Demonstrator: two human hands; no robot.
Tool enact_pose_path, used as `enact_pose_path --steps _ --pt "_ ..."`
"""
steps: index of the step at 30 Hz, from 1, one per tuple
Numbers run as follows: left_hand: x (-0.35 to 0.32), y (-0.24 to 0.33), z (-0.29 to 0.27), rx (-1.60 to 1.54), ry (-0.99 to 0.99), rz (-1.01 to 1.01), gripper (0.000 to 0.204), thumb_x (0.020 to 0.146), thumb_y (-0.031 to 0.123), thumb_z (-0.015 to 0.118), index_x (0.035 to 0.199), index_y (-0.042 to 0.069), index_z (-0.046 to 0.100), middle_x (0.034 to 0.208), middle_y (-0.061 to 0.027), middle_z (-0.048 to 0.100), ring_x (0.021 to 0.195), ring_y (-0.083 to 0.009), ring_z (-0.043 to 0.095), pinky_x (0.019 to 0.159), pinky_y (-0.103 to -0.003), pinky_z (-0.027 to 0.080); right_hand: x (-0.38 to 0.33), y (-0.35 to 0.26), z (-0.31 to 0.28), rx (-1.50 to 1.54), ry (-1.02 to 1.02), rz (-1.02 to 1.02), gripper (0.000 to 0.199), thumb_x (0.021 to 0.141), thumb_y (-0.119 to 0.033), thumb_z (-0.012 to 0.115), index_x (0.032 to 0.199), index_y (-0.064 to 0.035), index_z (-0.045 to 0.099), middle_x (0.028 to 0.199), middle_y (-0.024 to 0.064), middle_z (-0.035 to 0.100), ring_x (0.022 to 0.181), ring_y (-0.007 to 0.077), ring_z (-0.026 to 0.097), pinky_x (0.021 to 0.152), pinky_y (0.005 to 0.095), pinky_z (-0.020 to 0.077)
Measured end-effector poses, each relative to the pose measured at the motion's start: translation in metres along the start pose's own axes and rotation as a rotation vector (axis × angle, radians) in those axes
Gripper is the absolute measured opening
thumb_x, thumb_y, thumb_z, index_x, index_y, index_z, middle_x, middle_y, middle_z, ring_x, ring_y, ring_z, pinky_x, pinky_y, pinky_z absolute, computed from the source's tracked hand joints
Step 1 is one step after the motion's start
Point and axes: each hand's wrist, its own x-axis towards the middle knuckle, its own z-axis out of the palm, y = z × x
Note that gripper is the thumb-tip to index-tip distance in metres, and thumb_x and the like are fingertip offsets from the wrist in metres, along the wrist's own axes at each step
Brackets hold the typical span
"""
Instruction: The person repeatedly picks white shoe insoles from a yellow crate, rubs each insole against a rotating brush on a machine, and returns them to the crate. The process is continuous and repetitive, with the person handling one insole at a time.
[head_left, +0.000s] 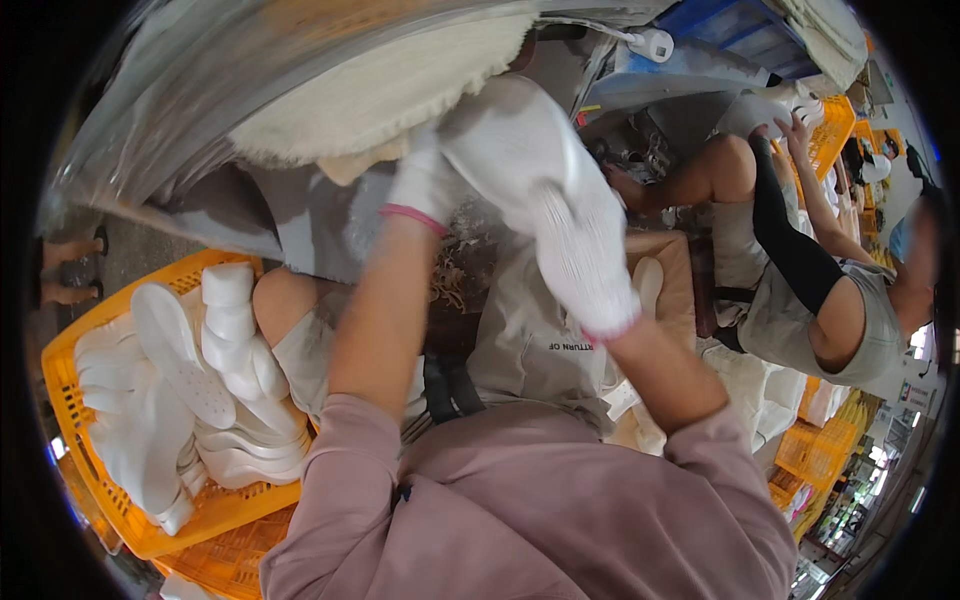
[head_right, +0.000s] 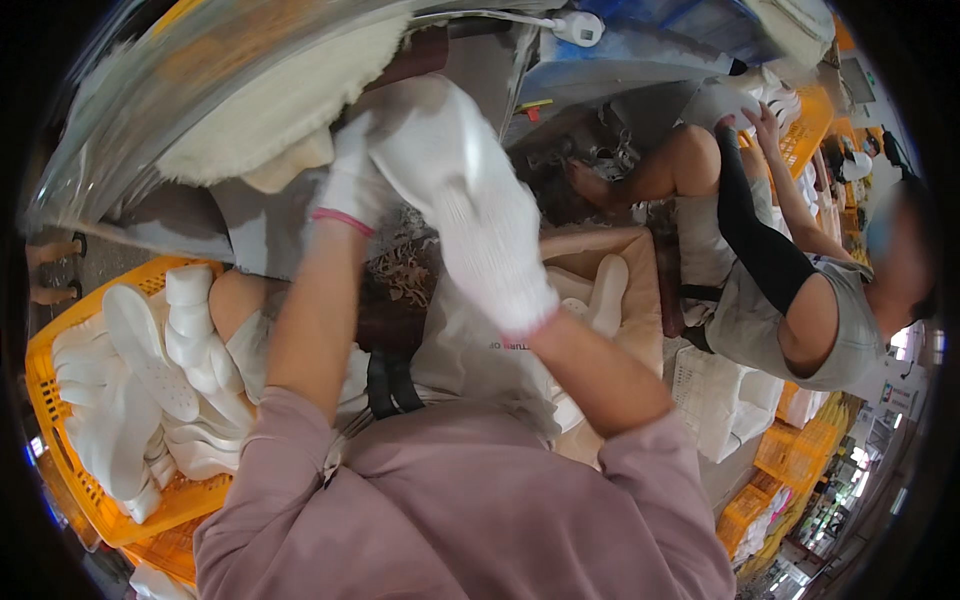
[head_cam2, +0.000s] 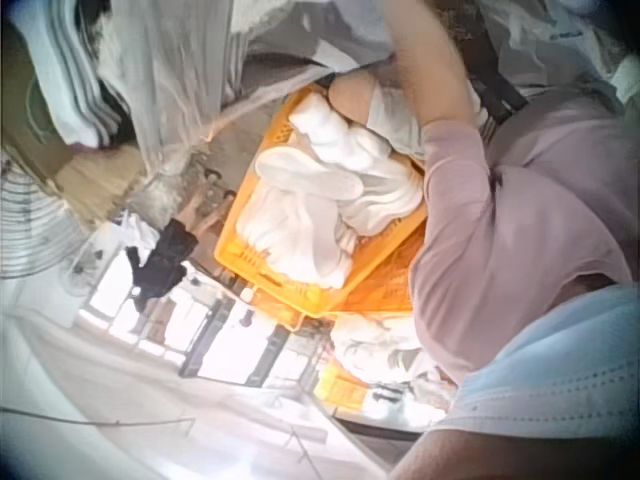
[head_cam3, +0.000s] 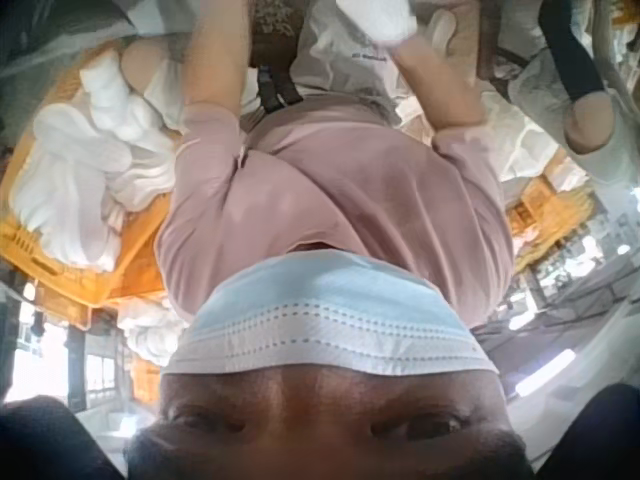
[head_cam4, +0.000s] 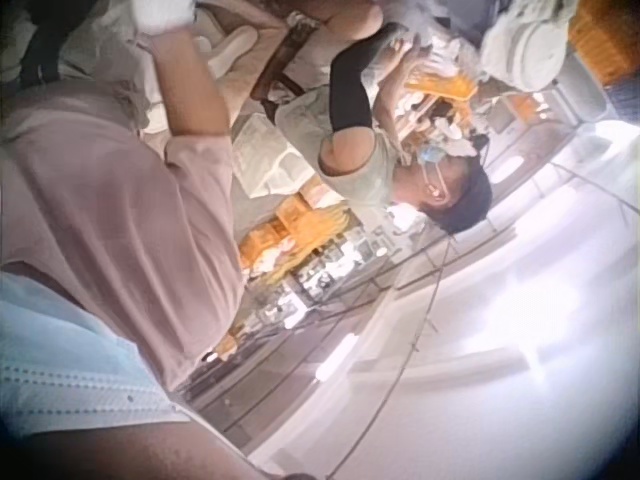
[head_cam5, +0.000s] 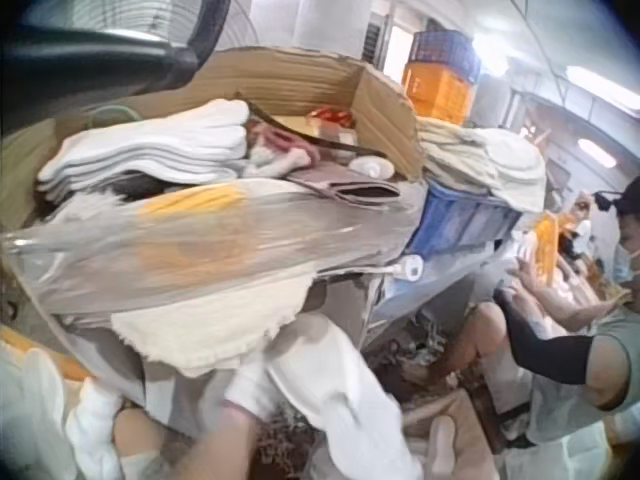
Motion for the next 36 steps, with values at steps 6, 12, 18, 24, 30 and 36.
enact_pose_path --steps 6,12,18,24,30,36 --pt "-0.072 0.065 -0.075 1.206 0.149 0.146 0.045 0.103 0.024 0.068 0.140 0.000 0.061 0.130 -0.0124 0.071 0.122 -0.0234 0.064 0.112 -0.036 0.047 0.106 0.038 0.035 -0.920 -0.080 -0.475 0.023 0.085 -0.022 0.076 0.096 -0.0021 0.075 0.116 0.0284 0.072 0.100 0.0470 0.071 0.084 0.0537 0.0590" --pt "-0.081 -0.020 -0.024 0.616 0.001 0.214 0.039 0.101 0.020 0.068 0.132 -0.004 0.064 0.120 -0.0091 0.072 0.104 -0.0198 0.069 0.096 -0.034 0.056 0.050 0.013 0.034 -0.235 -0.058 0.115 0.068 0.091 -0.031 0.074 0.148 -0.0002 0.052 0.125 0.0308 0.070 0.117 0.0456 0.069 0.099 0.0472 0.0577" --pt "0.008 -0.047 0.019 -0.107 -0.138 0.157 0.044 0.110 0.036 0.057 0.138 0.002 0.063 0.126 -0.0110 0.070 0.110 -0.0243 0.070 0.097 -0.037 0.057 0.024 0.008 0.012 -0.123 0.181 0.059 0.088 0.087 -0.020 0.068 0.160 0.0083 0.028 0.153 0.0359 0.048 0.139 0.0503 0.051 0.116 0.0480 0.0435" --pt "-0.040 0.039 -0.023 1.761 0.229 0.165 0.059 0.109 0.047 0.057 0.137 -0.004 0.063 0.121 -0.0095 0.072 0.104 -0.0230 0.067 0.092 -0.040 0.053 0.098 0.022 0.033 -0.372 0.054 0.147 0.053 0.090 -0.032 0.069 0.119 0.0112 0.063 0.103 0.0336 0.073 0.099 0.0513 0.072 0.090 0.0523 0.0598" --pt "-0.082 -0.005 -0.002 1.043 0.116 0.154 0.038 0.094 0.034 0.080 0.095 -0.004 0.077 0.087 -0.0019 0.072 0.077 -0.0129 0.065 0.071 -0.030 0.052 0.092 0.017 0.026 -0.110 -0.132 0.118 0.062 0.088 -0.041 0.071 0.127 0.0064 0.066 0.126 0.0332 0.068 0.120 0.0446 0.067 0.103 0.0471 0.0554" --pt "-0.032 -0.014 0.011 0.319 -0.070 0.003 0.034 0.098 0.016 0.072 0.127 -0.002 0.070 0.114 -0.0093 0.076 0.098 -0.0217 0.074 0.083 -0.035 0.062 0.010 -0.002 0.001 -1.012 -0.373 -0.477 0.061 0.083 -0.021 0.074 0.144 -0.0212 0.065 0.131 0.0105 0.069 0.140 0.0385 0.052 0.123 0.0673 0.0247"
